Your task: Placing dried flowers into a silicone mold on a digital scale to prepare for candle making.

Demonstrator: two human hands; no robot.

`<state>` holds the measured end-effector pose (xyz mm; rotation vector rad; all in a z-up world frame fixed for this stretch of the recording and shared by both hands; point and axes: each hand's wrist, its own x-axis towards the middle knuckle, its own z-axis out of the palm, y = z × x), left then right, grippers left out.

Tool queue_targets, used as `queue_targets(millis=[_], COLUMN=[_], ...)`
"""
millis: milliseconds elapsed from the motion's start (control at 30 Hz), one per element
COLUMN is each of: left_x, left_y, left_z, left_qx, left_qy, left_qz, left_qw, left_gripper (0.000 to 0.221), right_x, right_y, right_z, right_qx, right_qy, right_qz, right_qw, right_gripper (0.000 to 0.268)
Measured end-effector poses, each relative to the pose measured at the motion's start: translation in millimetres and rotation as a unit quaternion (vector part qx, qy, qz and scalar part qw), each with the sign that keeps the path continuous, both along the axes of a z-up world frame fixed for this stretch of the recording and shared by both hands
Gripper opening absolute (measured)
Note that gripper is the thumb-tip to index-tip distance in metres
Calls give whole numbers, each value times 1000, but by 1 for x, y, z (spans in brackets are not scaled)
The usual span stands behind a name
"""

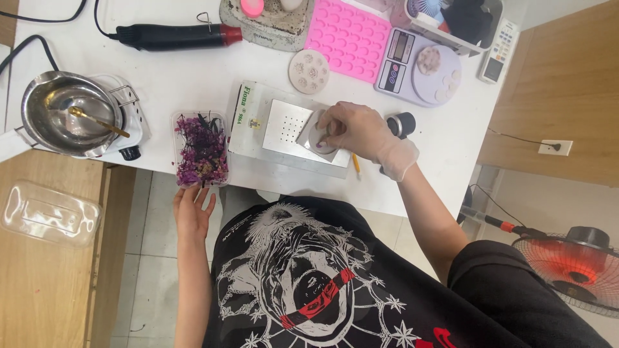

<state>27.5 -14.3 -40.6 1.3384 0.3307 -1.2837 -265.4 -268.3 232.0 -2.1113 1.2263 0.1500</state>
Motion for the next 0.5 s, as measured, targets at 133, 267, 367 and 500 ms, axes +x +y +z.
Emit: queue_targets(millis=[133, 267, 367, 500], left_x=[2, 4, 0, -2], left_y=[3, 6, 0, -4], left_z=[1, 2, 14, 7], left_qx=[-5, -59, -47, -49], left_qy=[-1, 11, -6, 3], left_qz=[5, 15, 5, -7], left_qw=[1000, 998, 999, 999], left_gripper=[36, 36, 38, 39], right_x=[-1, 1, 2, 3], right_y=[0, 1, 1, 1], right_z=[1, 2, 3, 4], right_qx=[-15, -11, -14, 1], right_qy=[-13, -6, 7, 6], right_qz=[7, -3, -3, -14], right_qw=[1000, 1000, 1000, 1000], right_gripper=[27, 26, 26, 25])
